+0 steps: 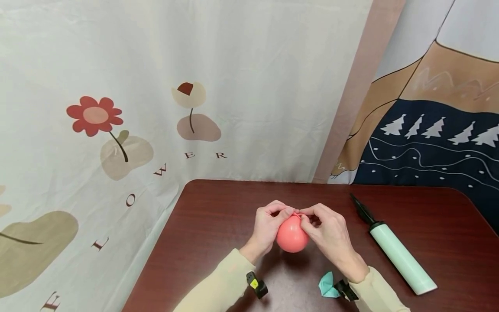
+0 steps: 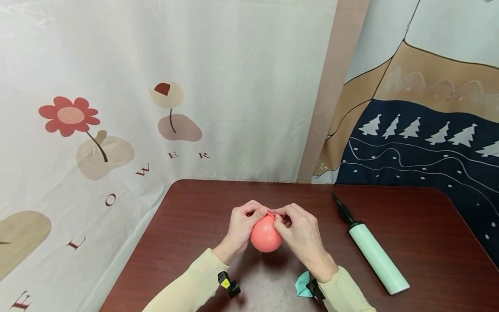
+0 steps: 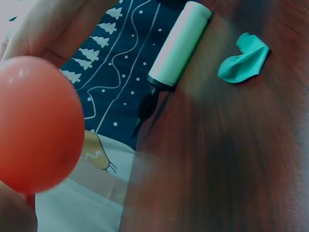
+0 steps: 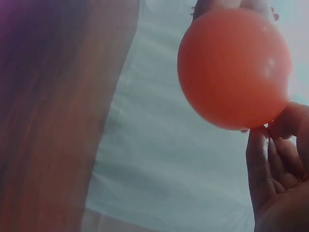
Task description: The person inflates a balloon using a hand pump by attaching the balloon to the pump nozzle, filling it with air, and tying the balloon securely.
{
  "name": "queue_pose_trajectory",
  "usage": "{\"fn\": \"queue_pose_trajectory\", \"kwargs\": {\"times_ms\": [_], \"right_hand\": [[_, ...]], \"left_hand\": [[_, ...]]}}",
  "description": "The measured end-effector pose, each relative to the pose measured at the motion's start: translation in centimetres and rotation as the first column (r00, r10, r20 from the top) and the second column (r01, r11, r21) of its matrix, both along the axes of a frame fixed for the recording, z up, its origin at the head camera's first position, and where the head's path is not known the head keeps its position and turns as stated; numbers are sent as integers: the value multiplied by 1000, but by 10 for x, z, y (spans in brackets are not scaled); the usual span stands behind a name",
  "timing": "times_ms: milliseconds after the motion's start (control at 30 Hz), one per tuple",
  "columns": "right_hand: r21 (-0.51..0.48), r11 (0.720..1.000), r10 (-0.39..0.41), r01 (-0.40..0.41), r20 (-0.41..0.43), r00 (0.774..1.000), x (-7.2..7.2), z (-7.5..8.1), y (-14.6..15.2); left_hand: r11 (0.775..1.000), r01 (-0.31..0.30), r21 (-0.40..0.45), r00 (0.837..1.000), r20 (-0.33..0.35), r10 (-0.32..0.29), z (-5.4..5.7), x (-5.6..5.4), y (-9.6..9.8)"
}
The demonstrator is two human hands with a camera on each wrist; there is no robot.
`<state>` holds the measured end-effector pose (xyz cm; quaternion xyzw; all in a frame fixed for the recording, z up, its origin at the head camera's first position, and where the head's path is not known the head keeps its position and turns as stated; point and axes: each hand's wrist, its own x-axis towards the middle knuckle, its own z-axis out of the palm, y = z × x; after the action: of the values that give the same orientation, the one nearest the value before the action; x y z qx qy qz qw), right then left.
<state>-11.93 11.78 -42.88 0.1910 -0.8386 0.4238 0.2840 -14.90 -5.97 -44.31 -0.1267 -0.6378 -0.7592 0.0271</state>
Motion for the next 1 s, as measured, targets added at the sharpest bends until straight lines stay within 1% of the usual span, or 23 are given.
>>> {"fn": "queue_pose_trajectory", "kwargs": {"times_ms": [67, 133, 200, 267, 333, 400, 467, 533, 567, 633, 700, 767, 833, 900, 1000], "right_hand": [[-39, 999, 26, -24, 45, 999, 0, 0, 1], [-72, 997, 45, -37, 102, 994, 0, 0, 3], [-92, 995, 61, -46, 167, 984, 1, -1, 6], [-101, 993, 86, -62, 247, 965, 2, -3, 7], [-115, 988, 132, -101, 305, 943, 3, -7, 7], [-112, 985, 162, -130, 356, 920, 5, -11, 5], [-107, 983, 182, -152, 390, 903, 5, -15, 3], [-113, 981, 193, -160, 412, 891, 6, -18, 1], [-122, 980, 197, -160, 418, 887, 6, -20, 0], [-153, 976, 208, -157, 418, 884, 6, -22, -2], [-178, 973, 208, -144, 427, 880, 6, -23, -2], [-196, 973, 202, -125, 448, 871, 5, -25, -1], [-209, 972, 194, -104, 475, 858, 5, -27, -1], [-219, 972, 189, -88, 498, 846, 4, -29, -1], [-214, 973, 187, -87, 513, 838, 4, -34, -3]], "left_hand": [[1000, -3, 13, 1000, 2, 3, 0, -1, 1], [998, -8, 57, 1000, 14, 7, -1, -2, 1], [993, -14, 116, 1000, 28, 11, -3, -2, 0], [985, -37, 171, 999, 45, 30, -4, -2, 0], [977, -69, 204, 996, 65, 56, -5, -2, 1], [967, -100, 233, 992, 97, 80, -6, -3, 1], [959, -116, 260, 987, 138, 82, -7, -3, 1], [956, -110, 271, 983, 171, 65, -8, -3, -1], [957, -97, 272, 982, 182, 48, -9, -2, -2], [964, -51, 261, 984, 180, 3, -12, -1, -5], [972, -1, 234, 985, 170, -40, -15, 0, -8], [980, 46, 193, 983, 168, -79, -19, 3, -13], [985, 88, 151, 977, 180, -114, -23, 8, -19], [985, 124, 118, 967, 208, -146, -28, 13, -24], [981, 171, 89, 954, 233, -187, -33, 20, -30]]}}
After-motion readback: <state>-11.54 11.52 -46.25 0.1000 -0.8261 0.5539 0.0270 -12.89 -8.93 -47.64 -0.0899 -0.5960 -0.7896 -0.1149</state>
